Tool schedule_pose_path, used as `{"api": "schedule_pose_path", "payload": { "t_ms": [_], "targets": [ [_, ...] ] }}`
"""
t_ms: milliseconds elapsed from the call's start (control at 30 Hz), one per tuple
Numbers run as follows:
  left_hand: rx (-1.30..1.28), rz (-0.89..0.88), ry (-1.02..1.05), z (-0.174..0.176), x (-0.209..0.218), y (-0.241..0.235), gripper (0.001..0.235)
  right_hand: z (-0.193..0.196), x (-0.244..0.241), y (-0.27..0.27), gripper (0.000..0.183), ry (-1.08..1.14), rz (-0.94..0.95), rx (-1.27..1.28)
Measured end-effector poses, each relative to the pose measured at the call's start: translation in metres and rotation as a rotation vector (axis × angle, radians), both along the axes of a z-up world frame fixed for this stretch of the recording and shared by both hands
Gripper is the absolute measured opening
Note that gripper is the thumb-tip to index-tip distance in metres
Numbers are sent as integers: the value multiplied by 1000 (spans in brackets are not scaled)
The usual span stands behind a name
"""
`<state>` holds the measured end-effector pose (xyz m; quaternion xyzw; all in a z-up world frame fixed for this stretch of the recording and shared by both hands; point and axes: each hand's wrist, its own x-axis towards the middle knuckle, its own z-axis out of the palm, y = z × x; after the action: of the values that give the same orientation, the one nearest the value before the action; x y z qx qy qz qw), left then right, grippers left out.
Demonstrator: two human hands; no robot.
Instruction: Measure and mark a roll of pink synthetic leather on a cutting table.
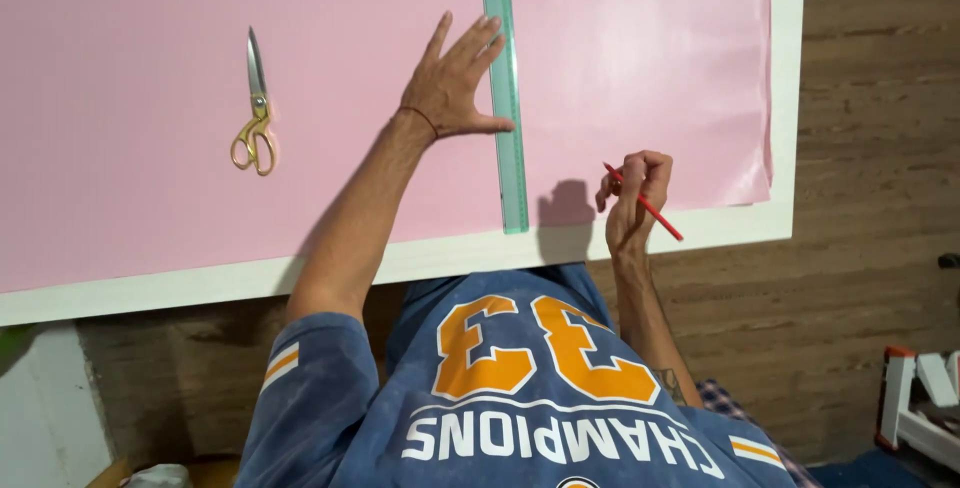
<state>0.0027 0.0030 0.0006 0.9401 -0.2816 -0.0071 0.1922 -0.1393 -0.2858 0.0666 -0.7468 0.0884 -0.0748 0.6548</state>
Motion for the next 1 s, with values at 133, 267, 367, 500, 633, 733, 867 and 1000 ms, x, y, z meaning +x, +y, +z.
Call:
{"api": "schedule_pose_path", "payload": {
  "t_ms": [133,267,367,500,633,733,867,1000],
  "targets": [
    [2,14,2,1,-3,-1,130,-2,43,18,21,-118,74,85],
    [-38,17,-63,4,0,1,121,4,98,54,18,-171,-3,117],
    [-44,15,-56,2,-1,1,120,-17,147,66,17,-175,25,120],
    [-44,15,-39,1,3,0,121,-56,218,81,17,-123,34,185],
    [-54,16,2,6,6,0,120,-130,270,83,22,-144,29,61],
    [-74,19,-51,14,5,3,114,-120,266,105,21,-111,-29,77],
    [-139,41,-93,8,5,-1,114,-116,263,101,24,-169,17,-6],
    [-180,31,-86,4,8,2,116,-114,260,98,24,-212,71,-191]
  ]
}}
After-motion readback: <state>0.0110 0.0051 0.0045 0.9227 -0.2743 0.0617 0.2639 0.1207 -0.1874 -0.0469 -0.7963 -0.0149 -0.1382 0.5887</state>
